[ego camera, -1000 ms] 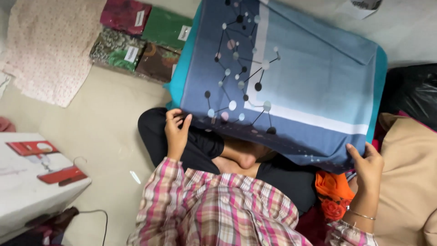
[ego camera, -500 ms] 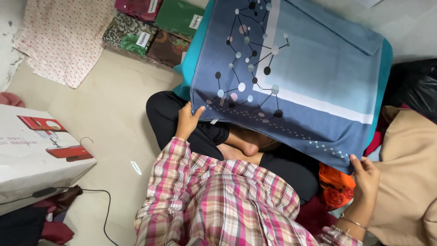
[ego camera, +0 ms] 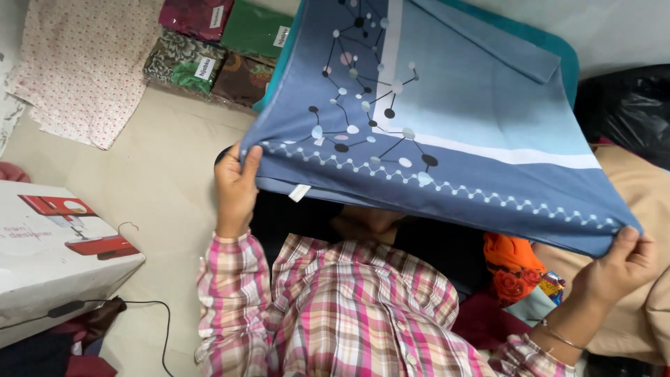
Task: The person is packaging small fabric items into plastic bags, sealing them, and then using a lint roller to clean a large blue patterned cloth.
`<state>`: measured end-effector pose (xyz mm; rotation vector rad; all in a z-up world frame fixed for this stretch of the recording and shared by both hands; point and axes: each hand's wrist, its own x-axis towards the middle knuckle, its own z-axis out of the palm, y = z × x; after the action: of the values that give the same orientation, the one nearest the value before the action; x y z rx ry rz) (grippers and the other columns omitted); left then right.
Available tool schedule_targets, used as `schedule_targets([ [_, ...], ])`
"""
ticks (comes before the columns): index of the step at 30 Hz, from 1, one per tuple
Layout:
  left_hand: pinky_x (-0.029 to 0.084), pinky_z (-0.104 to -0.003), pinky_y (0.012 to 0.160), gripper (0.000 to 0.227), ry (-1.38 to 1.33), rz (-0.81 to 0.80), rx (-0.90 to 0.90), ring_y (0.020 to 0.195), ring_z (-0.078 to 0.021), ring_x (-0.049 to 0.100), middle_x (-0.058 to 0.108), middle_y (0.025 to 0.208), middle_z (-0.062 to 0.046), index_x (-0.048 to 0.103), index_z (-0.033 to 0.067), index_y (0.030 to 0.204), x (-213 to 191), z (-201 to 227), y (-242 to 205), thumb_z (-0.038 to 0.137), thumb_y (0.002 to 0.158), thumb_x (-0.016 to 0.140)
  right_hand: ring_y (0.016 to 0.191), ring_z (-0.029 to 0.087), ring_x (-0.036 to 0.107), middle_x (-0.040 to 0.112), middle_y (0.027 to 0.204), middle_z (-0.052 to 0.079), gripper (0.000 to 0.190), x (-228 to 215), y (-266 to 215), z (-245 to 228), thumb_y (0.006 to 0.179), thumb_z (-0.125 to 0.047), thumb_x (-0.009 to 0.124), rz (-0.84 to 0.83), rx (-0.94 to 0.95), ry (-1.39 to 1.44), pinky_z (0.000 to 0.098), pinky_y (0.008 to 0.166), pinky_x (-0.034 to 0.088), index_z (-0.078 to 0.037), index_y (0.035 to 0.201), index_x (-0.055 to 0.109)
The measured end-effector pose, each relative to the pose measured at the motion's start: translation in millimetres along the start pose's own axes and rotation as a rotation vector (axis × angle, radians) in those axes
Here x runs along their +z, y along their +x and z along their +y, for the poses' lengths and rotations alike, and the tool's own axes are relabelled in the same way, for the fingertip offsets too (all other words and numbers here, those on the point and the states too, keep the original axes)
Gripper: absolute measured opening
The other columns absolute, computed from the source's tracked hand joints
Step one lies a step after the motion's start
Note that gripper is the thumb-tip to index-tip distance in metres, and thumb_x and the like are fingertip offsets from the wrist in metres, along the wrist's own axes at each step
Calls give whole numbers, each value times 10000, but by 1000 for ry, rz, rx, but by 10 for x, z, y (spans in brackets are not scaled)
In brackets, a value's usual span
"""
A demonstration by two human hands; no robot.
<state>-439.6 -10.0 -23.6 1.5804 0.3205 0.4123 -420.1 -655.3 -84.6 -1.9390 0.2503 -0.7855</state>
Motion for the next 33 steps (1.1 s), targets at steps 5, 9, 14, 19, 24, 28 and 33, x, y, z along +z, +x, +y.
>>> schedule_targets([
  [5,458,-223,845,236,179,-29,-67,918,-53,547,629,948,44,683,59,1115,-198,94,-128,272,1044,608,969,48,431,493,1005,-61,183,-224,-280,-168,1331,-133,611,-115,92,-102,223,878,371,-97,1153,586],
  [9,466,-213,821,197,152,-76,-225,904,-44,574,680,968,36,705,73,1112,-352,-396,-231,232,1020,636,931,31,522,628,1020,-38,94,-305,-547,-78,1162,-181,638,-392,374,-92,194,827,439,-99,1118,645],
  [14,510,-255,906,328,378,-175,-354,1019,-109,672,745,1112,-17,687,79,1231,-356,-743,-215,285,983,627,880,105,592,714,921,43,185,-115,-571,-115,1073,-208,677,-581,401,-352,280,806,465,-33,1060,737],
  [19,466,-571,874,656,952,-63,96,1180,-425,571,565,1381,-191,490,101,1477,55,-665,18,451,950,662,973,218,617,687,1159,135,296,533,-304,-364,1057,-207,674,-489,97,-453,360,897,523,-37,1299,693],
  [24,403,-556,1054,517,777,-361,367,1296,-398,519,582,1384,-159,546,99,1433,883,-499,621,365,1001,642,1167,396,620,635,1239,238,353,1576,344,-241,1056,-233,670,-613,-379,-450,475,1007,500,14,1309,671],
  [28,238,-694,1174,597,948,-519,322,1490,-435,335,454,1570,-110,486,187,1519,1456,-1025,1438,481,1013,606,1301,553,540,535,1387,381,570,2328,894,-52,1047,-360,620,-727,-482,-645,606,1102,419,52,1438,582],
  [33,164,-742,1168,568,1073,-488,388,1521,-433,286,379,1643,-108,478,212,1543,1742,-1179,2202,512,1062,492,1335,557,505,497,1472,328,601,2922,1681,398,1100,-470,457,-766,-439,-767,626,1122,378,-75,1552,490],
])
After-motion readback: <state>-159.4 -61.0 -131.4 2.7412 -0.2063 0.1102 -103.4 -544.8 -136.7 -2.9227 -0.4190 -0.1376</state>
